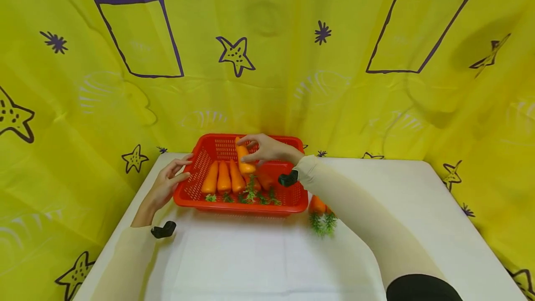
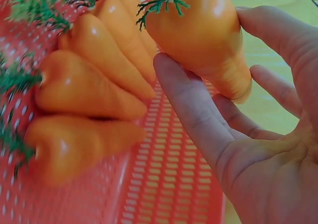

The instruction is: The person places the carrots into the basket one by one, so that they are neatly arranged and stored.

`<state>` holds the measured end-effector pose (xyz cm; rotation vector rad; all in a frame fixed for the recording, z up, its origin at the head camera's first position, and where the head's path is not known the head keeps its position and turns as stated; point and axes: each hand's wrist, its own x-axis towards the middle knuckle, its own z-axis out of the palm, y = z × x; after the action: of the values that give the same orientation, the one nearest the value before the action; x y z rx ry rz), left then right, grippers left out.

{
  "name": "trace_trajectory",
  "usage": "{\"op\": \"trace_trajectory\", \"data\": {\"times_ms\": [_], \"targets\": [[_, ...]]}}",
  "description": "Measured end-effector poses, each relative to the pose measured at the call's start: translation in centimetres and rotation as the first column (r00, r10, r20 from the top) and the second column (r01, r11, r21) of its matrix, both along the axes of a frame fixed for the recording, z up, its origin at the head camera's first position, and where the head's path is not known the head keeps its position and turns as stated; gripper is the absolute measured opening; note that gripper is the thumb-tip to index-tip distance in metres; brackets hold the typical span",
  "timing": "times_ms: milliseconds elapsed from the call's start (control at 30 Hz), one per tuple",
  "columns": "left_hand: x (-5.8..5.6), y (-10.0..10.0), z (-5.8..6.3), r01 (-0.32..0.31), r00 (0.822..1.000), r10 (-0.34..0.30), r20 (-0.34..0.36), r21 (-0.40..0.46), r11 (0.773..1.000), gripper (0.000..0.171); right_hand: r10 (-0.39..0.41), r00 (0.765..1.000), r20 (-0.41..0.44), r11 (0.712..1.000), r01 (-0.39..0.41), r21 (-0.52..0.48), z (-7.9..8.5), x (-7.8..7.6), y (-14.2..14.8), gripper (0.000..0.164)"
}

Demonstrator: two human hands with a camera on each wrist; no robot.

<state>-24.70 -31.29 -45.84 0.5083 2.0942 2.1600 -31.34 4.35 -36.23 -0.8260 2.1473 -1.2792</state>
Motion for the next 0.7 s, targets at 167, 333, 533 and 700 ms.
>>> {"op": "trace_trajectory", "data": {"times_ms": [167,333,533,700], "targets": [[0.0,-0.1,0.0,0.015,1.000,-0.015,0.024,0.002,1.000,0.034,-0.009,1.000,0.018,1.000,0.009,-0.001,-1.1,-0.6,-2.0,0.064],[-0.1,-0.3,0.0,0.024,0.999,-0.024,0.026,-0.001,1.000,0.035,-0.019,0.996,0.090,0.999,0.023,-0.049,-2.2,-1.2,-4.0,0.064],[-0.1,-0.2,-0.2,0.021,1.000,-0.021,0.022,0.004,1.000,0.036,-0.037,0.983,0.179,0.998,0.046,-0.050,-3.6,-1.9,-6.1,0.063],[-0.1,-0.2,-0.2,0.019,1.000,-0.020,0.021,0.023,1.000,0.035,-0.053,0.974,0.218,0.998,0.062,-0.034,-4.6,-1.9,-7.6,0.061]]}}
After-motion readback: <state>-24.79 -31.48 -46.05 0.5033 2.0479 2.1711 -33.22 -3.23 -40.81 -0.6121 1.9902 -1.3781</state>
